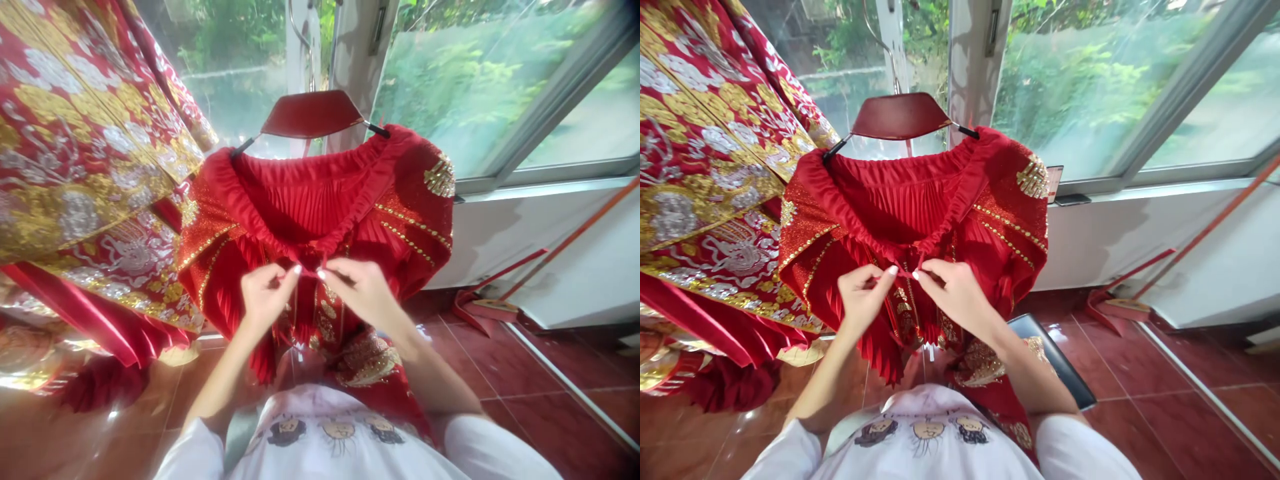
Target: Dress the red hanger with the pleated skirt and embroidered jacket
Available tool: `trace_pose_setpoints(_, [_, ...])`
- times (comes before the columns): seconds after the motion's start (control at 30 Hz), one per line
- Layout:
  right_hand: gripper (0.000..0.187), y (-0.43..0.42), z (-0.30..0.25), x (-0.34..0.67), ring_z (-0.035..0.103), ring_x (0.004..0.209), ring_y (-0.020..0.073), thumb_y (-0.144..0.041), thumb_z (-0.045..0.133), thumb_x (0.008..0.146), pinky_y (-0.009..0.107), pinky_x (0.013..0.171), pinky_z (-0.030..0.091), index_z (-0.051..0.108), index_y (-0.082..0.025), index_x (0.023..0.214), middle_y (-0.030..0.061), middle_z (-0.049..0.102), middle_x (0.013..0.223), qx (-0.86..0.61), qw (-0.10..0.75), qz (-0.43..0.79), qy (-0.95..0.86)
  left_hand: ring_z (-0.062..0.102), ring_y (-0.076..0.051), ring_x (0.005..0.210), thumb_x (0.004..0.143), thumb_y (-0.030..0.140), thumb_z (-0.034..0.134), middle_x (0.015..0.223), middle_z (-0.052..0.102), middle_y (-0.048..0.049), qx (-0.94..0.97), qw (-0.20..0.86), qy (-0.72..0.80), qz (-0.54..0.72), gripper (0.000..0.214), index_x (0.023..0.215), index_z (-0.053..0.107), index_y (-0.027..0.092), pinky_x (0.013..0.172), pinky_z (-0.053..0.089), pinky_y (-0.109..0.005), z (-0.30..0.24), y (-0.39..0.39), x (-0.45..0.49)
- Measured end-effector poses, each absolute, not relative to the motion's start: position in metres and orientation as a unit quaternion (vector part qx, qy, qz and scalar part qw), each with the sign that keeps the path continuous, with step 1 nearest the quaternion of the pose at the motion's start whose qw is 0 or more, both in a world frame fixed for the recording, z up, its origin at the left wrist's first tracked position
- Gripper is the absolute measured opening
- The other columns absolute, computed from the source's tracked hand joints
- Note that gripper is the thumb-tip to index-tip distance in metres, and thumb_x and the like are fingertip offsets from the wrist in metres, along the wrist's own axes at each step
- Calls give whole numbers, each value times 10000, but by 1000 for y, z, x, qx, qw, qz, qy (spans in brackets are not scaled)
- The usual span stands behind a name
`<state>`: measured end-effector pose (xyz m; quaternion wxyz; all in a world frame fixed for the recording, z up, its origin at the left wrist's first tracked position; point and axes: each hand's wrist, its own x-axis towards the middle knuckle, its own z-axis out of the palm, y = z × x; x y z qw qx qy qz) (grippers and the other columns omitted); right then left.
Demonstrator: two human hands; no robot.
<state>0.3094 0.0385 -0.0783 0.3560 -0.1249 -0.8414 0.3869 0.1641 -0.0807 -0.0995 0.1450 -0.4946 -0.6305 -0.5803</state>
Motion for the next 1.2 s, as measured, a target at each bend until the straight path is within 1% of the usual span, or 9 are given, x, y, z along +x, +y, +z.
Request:
trace_pose_setpoints(0.17, [149,91,-51,326,559,523,96,-288,672,788,213,515,429,731,-166,848,26,700,725,-142,440,303,-833,387,-48,438,802,281,700,471,479,56,-403,306,-638,-580,261,590,633,144,458,270,-183,-68,-103,118])
trace_pose_setpoints(0.33, [176,122,-67,302,614,583,127,-268,595,829,238,570,464,730,-155,814,34,710,744,-126,476,234,-839,329,-65,441,871,359,592,455,389,40,-363,396,-691,-484,426,517,501,141,487,237,-221,-76,-91,101])
trace_pose_setpoints(0.53, [124,104,-71,287,601,588,124,-186,573,806,240,613,466,681,-149,756,29,680,700,-130,497,112,-851,559,-137,611,912,406,516,698,644,-27,-387,325,-771,-387,298,785,620,157,554,314,-236,-75,-68,133])
trace_pose_setpoints(0.7, [126,87,-65,270,623,682,144,-255,592,823,265,687,495,653,-151,858,48,685,796,-159,511,136,-834,629,-175,718,891,486,547,810,677,-30,-405,309,-789,-344,323,852,597,169,568,366,-249,-72,-48,163])
trace_pose_setpoints(0.8, [186,85,-63,258,620,724,175,-330,661,798,292,689,475,647,-161,876,51,676,810,-198,483,114,-845,652,-211,800,877,457,591,966,687,-58,-408,286,-815,-296,310,1004,572,175,546,374,-259,-69,-38,173])
trace_pose_setpoints(0.87, [127,86,-62,252,610,727,181,-285,635,820,300,688,459,642,-158,825,56,673,815,-204,470,103,-853,660,-221,787,884,410,596,981,687,-71,-405,255,-833,-277,290,1046,549,175,537,381,-261,-68,-31,174])
trace_pose_setpoints(0.97, [128,86,-60,248,604,721,170,-200,555,852,306,713,463,625,-152,756,60,671,804,-183,490,150,-839,669,-227,754,900,312,574,928,689,-78,-403,210,-838,-303,215,1052,520,170,566,421,-263,-68,-21,169])
trace_pose_setpoints(1.07, [93,85,-60,247,620,735,149,-175,557,823,292,737,491,602,-150,745,47,669,811,-160,510,292,-793,678,-210,772,897,203,548,880,685,-59,-445,161,-782,-406,111,994,499,181,657,478,-268,-72,-15,159])
trace_pose_setpoints(1.2, [82,81,-57,243,592,647,105,-102,500,777,244,648,489,567,-147,794,17,625,748,-175,492,475,-708,672,-157,757,852,88,534,838,660,-31,-485,115,-682,-535,139,920,473,192,713,497,-239,-80,-8,150])
